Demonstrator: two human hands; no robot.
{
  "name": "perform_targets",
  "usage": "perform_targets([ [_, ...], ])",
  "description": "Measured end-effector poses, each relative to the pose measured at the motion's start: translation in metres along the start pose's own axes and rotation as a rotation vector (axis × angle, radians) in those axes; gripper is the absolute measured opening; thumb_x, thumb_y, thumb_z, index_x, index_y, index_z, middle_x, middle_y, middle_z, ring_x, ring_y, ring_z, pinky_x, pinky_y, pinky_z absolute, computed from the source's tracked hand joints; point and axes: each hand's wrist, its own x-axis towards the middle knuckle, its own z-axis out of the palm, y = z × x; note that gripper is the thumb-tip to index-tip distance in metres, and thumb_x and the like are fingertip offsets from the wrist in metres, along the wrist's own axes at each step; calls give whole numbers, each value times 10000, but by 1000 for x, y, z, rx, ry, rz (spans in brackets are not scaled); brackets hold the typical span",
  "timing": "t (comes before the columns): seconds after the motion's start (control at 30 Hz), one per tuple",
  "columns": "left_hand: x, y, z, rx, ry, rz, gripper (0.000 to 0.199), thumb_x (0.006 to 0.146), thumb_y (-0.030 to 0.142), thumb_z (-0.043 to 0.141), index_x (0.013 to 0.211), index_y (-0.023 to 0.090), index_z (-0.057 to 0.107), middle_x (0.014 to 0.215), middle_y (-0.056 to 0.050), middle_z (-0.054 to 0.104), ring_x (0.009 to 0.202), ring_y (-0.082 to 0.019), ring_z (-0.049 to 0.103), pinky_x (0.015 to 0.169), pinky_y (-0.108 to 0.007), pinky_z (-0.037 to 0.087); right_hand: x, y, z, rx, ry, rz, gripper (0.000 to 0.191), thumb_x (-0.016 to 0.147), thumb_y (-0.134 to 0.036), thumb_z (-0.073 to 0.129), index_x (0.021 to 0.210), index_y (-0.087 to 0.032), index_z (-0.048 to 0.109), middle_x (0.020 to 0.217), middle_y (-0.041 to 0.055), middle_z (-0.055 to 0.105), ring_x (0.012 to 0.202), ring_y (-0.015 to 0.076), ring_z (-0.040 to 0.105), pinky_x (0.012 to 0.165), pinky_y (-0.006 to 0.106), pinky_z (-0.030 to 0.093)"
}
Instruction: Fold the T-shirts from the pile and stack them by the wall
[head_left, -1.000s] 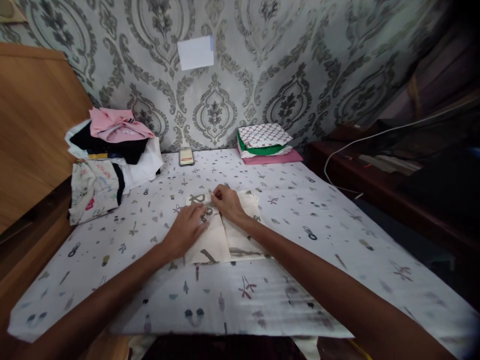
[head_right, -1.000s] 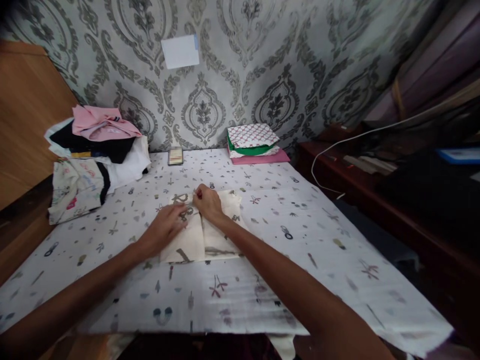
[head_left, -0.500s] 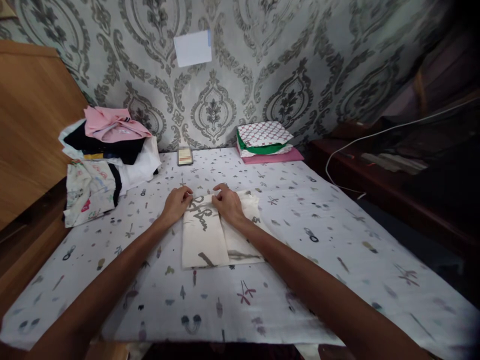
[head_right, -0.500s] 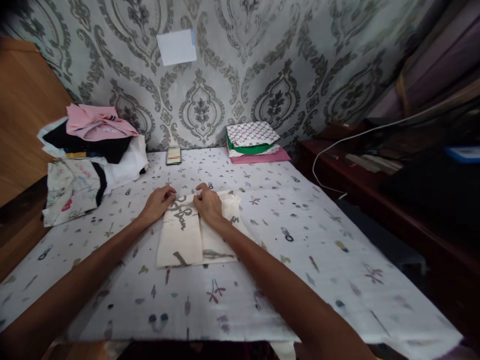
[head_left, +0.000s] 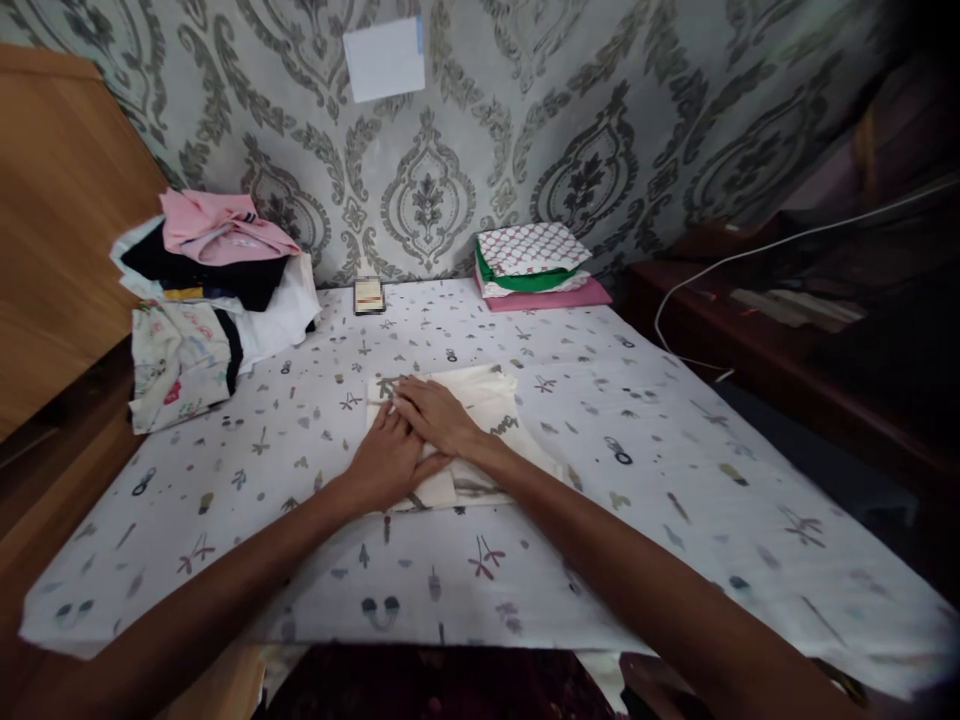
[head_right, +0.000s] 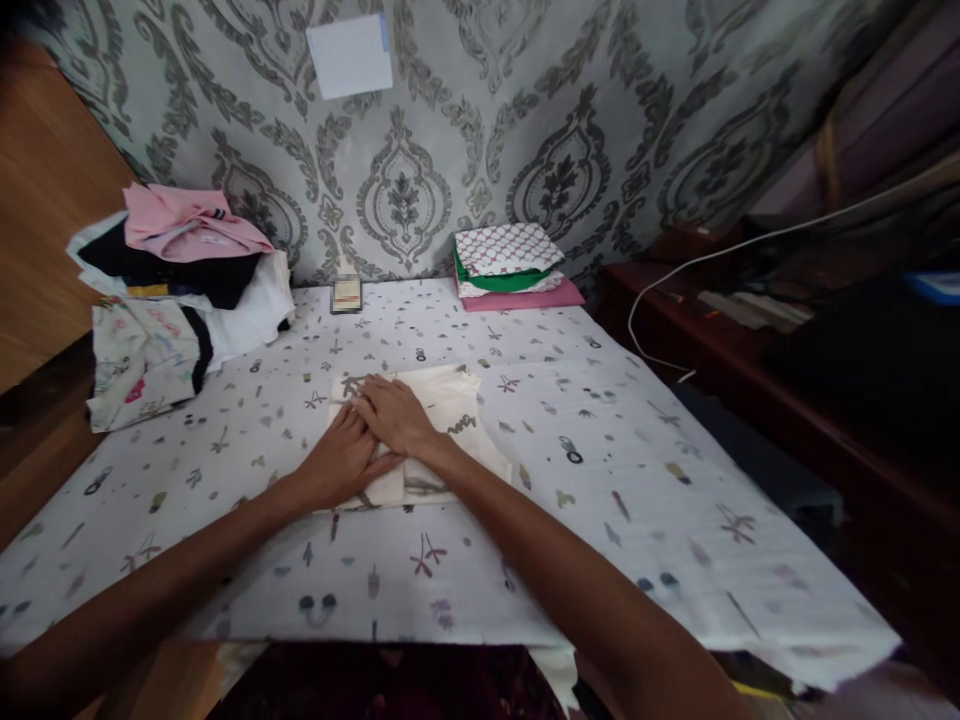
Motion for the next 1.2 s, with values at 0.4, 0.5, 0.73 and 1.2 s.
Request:
perform_targets([
  [0.4, -45, 44, -10, 45, -207, 141, 744, 978, 657, 297, 1548, 180, 315, 1616, -146, 317, 1523, -289, 213, 1238, -536, 158, 5, 14, 12, -62, -76, 15, 495, 1030, -464, 354, 1348, -184, 608, 1510, 119, 499, 1467, 261, 355, 1210, 481, 224],
  [0.5, -52, 46, -25, -125, -234, 234, 605, 1012, 548, 355, 1483, 176, 434, 1583, -109, 396, 1502, -239, 284, 1245, -459, 220, 7, 21, 14, -41, -53, -1, 466, 1030, -431, 367, 1347, -192, 611, 1493, 111, 522, 1450, 262, 386, 1199, 484, 256],
  [0.73, -29, -23, -39, -335, 97, -141, 479, 1018, 429, 341, 1380, 183, 535, 1459, -135, 546, 1367, -269, 485, 1162, -461, 368, 2, 19, 15, -80, 4, -19, 429, 1014, -288, 380, 1352, -134, 596, 1456, 146, 554, 1416, 255, 437, 1183, 453, 303],
  [1.2, -17, -43, -46, -1040, 354, -802, 424, 850, 281, 666, 1238, 167, 541, 1311, -167, 620, 1228, -270, 606, 1024, -428, 509, 1, 21, 7, 355, 269, 92, 331, 949, -257, 467, 1197, -197, 678, 1171, 67, 721, 1088, 219, 649, 1011, 380, 465],
])
